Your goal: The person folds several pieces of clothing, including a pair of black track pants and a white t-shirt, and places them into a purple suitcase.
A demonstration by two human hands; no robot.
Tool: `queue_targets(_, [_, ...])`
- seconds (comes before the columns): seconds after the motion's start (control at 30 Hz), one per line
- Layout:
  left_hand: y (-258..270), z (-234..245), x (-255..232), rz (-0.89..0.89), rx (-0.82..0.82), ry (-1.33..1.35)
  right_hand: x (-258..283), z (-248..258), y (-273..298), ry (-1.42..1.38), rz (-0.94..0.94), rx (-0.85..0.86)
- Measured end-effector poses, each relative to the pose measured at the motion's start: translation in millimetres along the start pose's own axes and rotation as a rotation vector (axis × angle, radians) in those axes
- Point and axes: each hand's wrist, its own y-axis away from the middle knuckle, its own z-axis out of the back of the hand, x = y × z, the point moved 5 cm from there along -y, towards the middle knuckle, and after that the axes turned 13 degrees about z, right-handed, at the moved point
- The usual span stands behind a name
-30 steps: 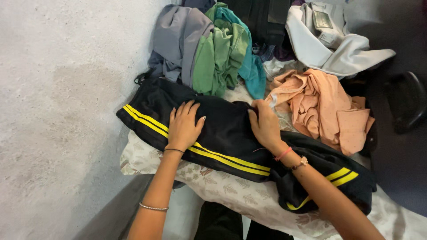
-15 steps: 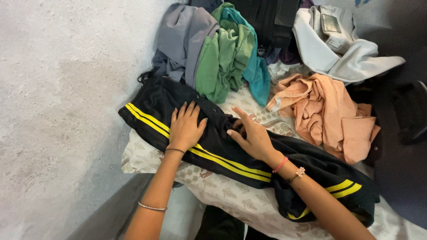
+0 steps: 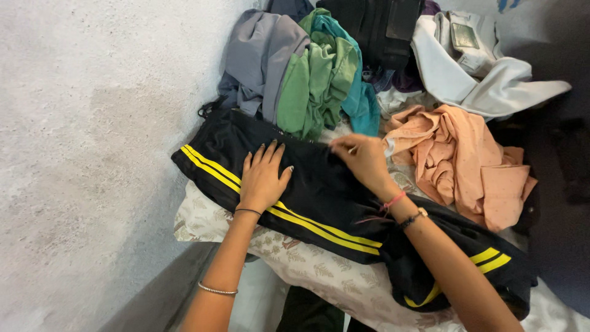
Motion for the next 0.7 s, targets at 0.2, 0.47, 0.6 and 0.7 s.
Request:
queue_targets(0.2, [3.7,9.7,-3.8,-0.048,-0.009,0.049,-44.2,1.1,-16.9,0.086,-0.101,-0.139])
queue_targets(0.47, [0.1,1.8,-3.0,-0.039,0.015,-0.003,-55.0,15.5,5.2,0.183,-0.017,0.399])
queue_targets(0.6, [2.3,0.5,-2.0,-0.078,-0.023,0.003,-25.6,63.4,43.3,0.192,-0.038,0.59])
queue_targets(0.7, [2.1,-2.1,-0.8,-0.098,-0.03,0.002,-13.2,93.3,76.2,0.204,-0.113,0.692])
